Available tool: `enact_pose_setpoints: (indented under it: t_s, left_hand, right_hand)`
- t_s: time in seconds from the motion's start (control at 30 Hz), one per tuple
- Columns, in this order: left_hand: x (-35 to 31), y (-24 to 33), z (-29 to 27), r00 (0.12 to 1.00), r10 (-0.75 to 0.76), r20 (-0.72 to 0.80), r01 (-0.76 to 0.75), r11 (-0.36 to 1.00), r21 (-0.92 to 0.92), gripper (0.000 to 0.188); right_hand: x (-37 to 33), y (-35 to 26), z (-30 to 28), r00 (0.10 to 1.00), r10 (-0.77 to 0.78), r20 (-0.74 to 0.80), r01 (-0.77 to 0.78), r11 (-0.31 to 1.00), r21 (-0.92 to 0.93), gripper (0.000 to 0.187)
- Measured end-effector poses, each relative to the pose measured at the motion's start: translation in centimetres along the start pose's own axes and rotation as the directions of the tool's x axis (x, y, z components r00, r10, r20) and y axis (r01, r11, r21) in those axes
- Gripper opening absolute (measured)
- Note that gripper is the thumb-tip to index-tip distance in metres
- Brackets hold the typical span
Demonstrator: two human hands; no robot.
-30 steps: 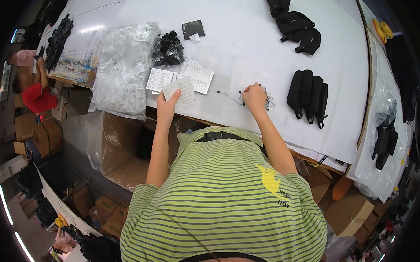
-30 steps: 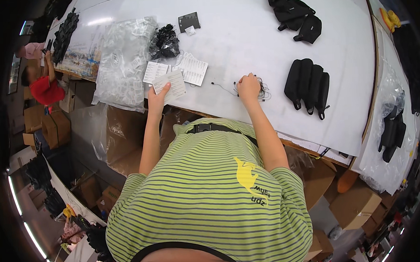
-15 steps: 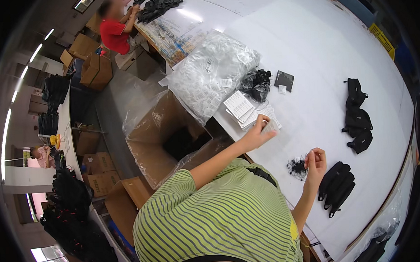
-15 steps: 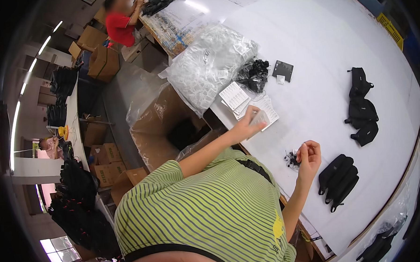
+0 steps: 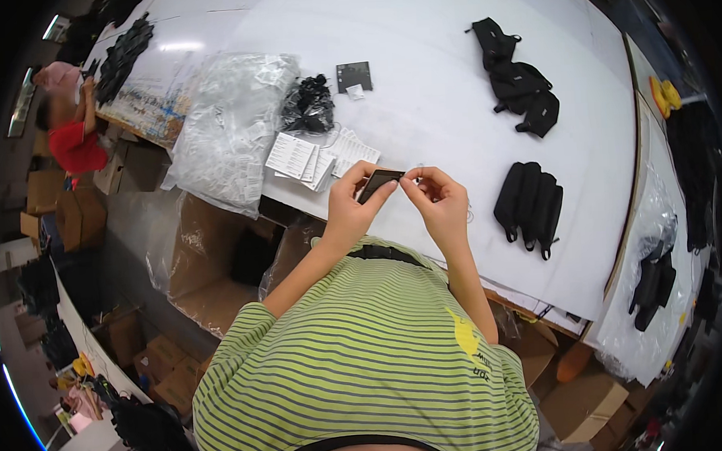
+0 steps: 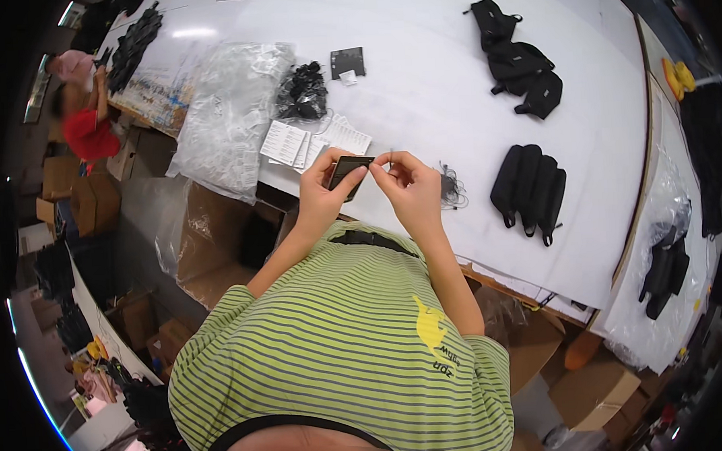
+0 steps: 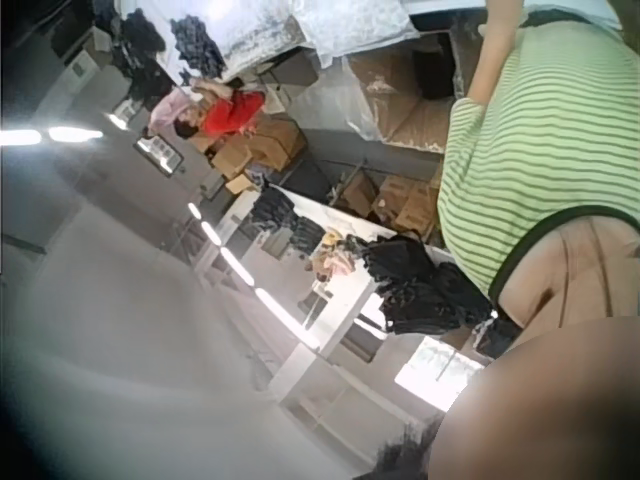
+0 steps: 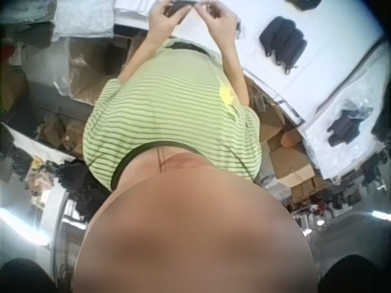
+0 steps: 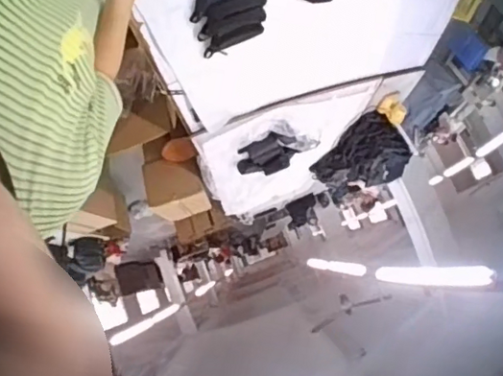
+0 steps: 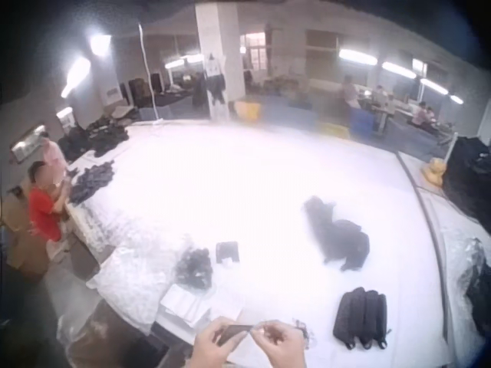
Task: Manually inserting instruction cards, black cords, and small white packets into black textile pouches on a assembly workbench.
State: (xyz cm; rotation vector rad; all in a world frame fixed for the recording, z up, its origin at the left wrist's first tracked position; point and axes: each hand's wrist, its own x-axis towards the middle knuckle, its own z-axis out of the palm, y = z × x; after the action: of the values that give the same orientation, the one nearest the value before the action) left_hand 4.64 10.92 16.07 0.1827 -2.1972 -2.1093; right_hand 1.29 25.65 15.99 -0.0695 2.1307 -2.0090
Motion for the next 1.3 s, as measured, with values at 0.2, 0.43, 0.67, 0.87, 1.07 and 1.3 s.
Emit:
enact_pose_setpoints:
  t_s: [0.2, 0.43, 0.67, 0.87, 1.07, 1.3]
  left_hand:
    - [0.0, 0.6, 0.8, 0.949, 0.314, 0.031, -0.311, 0.917, 0.248, 0.011]
    - [0.1, 1.0, -0.1, 0.968, 0.142, 0.209, -0.139, 0.99, -0.029, 0.012]
    - [0.3, 0.4, -0.1, 0.952, -0.002, 0.305, 0.111, 0.933, -0.342, 0.012]
    - [1.7, -0.6, -0.2, 0.799, -0.24, 0.551, 0.406, 0.892, -0.199, 0.013]
    - [3.3, -0.9, 2.2, 0.841, -0.175, 0.511, 0.307, 0.933, -0.185, 0.009]
    - [8.7, -1.2, 8.9, 0.851, -0.04, 0.524, 0.192, 0.952, -0.239, 0.01]
  right_hand:
    - [-0.7, -0.5, -0.8, 0.997, 0.003, -0.073, -0.007, 0.998, -0.058, 0.011]
    - [-1.2, -0.6, -1.7, 0.999, -0.036, -0.011, 0.037, 0.996, 0.079, 0.01]
    - [-1.1, -0.5, -2.5, 0.997, -0.067, 0.041, 0.062, 0.992, 0.107, 0.01]
    - [-1.3, 0.2, -3.2, 0.99, -0.062, 0.125, 0.061, 0.998, 0.012, 0.013]
    - [-1.1, 0.7, -5.0, 0.997, -0.027, 0.068, 0.027, 1.0, 0.014, 0.011]
    - [0.4, 1.9, -9.9, 0.974, 0.206, -0.097, -0.149, 0.9, 0.411, 0.022]
